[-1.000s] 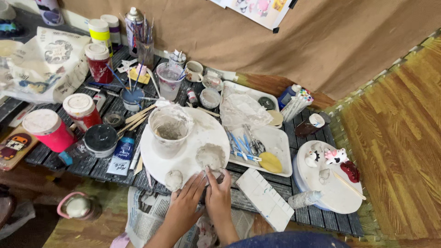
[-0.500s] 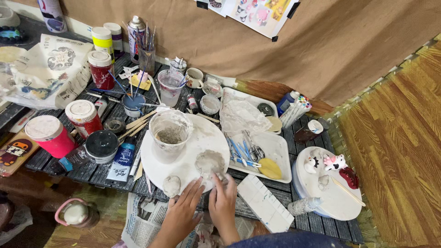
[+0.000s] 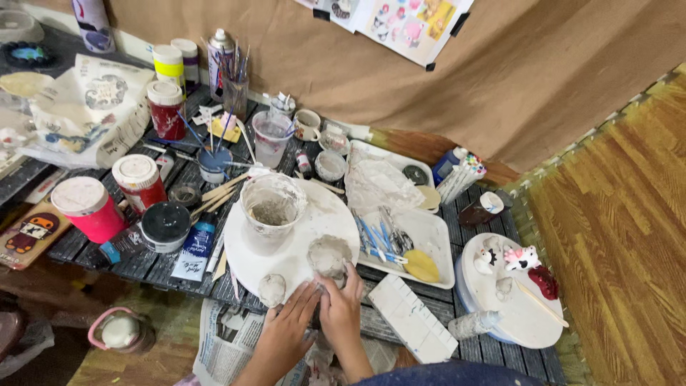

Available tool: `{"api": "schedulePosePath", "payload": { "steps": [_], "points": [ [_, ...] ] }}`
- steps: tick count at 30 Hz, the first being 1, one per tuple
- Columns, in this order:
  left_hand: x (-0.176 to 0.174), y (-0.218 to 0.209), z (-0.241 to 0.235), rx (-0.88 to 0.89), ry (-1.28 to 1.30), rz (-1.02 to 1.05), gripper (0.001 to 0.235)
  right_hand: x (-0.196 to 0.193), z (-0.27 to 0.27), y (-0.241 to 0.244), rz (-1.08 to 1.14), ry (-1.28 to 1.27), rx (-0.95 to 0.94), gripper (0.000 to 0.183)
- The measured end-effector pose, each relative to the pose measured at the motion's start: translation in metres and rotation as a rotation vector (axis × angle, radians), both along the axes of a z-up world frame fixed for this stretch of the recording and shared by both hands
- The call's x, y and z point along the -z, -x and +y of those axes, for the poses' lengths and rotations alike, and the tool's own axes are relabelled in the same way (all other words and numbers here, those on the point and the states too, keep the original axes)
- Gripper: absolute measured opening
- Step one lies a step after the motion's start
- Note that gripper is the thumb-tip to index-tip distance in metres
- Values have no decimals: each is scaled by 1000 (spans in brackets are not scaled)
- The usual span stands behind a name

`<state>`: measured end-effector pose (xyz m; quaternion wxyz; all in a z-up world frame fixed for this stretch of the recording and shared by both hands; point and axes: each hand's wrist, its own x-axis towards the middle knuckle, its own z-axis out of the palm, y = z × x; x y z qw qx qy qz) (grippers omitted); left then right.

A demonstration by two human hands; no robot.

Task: The person kneads and shapes a lump of gray clay on a white rotating plate. They repeatedly press, fold, and roll the material with both hands, occasionally using a wooden stick to assist in smoothing the surface. The workspace contains various art supplies, including paint containers and brushes.

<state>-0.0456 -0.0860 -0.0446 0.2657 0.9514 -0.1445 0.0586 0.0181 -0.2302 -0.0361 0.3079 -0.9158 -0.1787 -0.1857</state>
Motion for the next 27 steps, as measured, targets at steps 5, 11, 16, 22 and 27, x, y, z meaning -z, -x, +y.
{"api": "schedulePosePath", "payload": {
  "steps": [5,11,16,22,27],
  "points": [
    [-4,1,5,-27,10,-15,89,1,-25,-6,60,-327,-89,29],
    [-8,2,7,-59,48,-58,86,-8,-11,4,-51,22,-25,51],
    [-9,3,8,-64,109,-102,81,10,-8,10,-126,27,-4,49],
    [-20,3,20,-146,257,-150,77,28,-37,-1,54,-274,-118,40],
    [-16,-1,37,-214,261,-385,65,-3,-23,-5,79,-189,-94,41]
  ]
}}
